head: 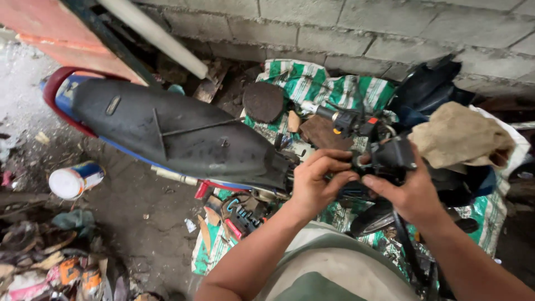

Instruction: Repairing or adjusting the handlebar and brake assembly of a motorcycle using a T-handle wrench

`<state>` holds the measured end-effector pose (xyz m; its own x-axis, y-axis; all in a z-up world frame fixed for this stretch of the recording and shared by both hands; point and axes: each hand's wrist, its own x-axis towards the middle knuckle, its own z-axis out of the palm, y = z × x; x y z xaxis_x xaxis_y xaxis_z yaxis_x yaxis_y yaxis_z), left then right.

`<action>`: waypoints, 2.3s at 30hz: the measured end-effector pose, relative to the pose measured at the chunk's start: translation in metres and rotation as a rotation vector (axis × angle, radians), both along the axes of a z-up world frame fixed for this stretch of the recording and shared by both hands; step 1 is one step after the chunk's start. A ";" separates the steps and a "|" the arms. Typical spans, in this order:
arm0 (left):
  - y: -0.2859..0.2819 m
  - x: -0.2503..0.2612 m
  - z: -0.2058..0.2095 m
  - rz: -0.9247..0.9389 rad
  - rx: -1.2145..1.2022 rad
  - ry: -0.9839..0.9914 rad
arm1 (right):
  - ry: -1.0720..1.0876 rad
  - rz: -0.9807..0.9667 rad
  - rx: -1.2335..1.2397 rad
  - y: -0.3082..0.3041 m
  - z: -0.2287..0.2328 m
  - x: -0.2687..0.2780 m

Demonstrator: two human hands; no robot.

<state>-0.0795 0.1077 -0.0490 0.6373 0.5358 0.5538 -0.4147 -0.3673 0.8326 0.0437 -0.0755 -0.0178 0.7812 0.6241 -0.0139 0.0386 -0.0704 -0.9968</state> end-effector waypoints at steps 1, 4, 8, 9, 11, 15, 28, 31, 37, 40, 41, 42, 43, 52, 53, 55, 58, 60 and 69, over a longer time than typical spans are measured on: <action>-0.002 -0.003 0.003 -0.048 0.007 0.020 | -0.076 -0.029 -0.141 -0.003 0.003 0.000; -0.002 -0.007 0.009 -0.148 0.019 0.012 | -0.142 -0.067 -0.312 -0.005 0.019 -0.002; -0.012 -0.001 0.007 -0.121 -0.038 0.004 | -0.030 -0.048 -0.213 -0.002 0.026 -0.008; -0.012 0.001 0.005 -0.121 -0.039 0.003 | -0.030 -0.049 -0.214 -0.003 0.022 -0.008; -0.013 0.004 0.002 -0.060 -0.020 -0.007 | 0.036 -0.009 -0.073 -0.004 0.015 -0.008; -0.003 -0.006 0.008 -0.156 0.051 0.016 | 0.011 -0.110 -0.211 -0.004 0.018 -0.010; 0.002 -0.010 0.003 -0.175 0.082 -0.033 | 0.036 -0.068 -0.191 0.005 0.031 -0.017; 0.003 -0.012 0.000 -0.163 0.085 -0.035 | 0.000 -0.061 -0.243 0.010 0.037 -0.021; 0.009 -0.014 -0.001 -0.142 0.105 -0.031 | -0.032 0.001 -0.216 0.014 0.032 -0.018; 0.011 -0.016 -0.002 -0.182 0.110 -0.055 | 0.033 0.004 -0.166 0.010 0.022 -0.013; 0.011 -0.017 -0.003 -0.188 0.107 -0.081 | 0.069 0.004 -0.149 0.008 0.018 -0.011; 0.010 -0.015 -0.006 -0.179 0.109 -0.080 | 0.068 0.013 -0.147 0.010 0.020 -0.011; 0.009 -0.014 -0.009 -0.163 0.088 -0.063 | 0.025 0.014 -0.198 0.011 0.022 -0.010; 0.014 -0.017 -0.009 -0.117 0.090 0.011 | -0.010 -0.025 -0.293 0.019 0.004 0.003; 0.015 -0.017 -0.008 -0.123 0.062 -0.017 | 0.004 0.002 -0.251 0.022 0.006 0.002; 0.014 -0.015 -0.011 -0.043 0.047 -0.017 | 0.054 0.027 -0.204 0.031 0.005 -0.001; 0.016 -0.016 -0.008 0.026 0.021 -0.012 | 0.078 0.055 -0.169 0.042 0.011 -0.005; 0.022 -0.022 -0.005 0.024 0.013 -0.004 | 0.052 0.069 -0.176 0.047 0.013 -0.005; 0.029 -0.028 -0.009 -0.002 -0.010 -0.049 | 0.047 0.125 -0.144 0.055 0.009 -0.010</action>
<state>-0.1071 0.1362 -0.0583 0.6109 0.5401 0.5788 -0.4558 -0.3578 0.8150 0.0333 -0.0208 -0.0088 0.6939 0.7054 -0.1447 0.0098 -0.2101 -0.9776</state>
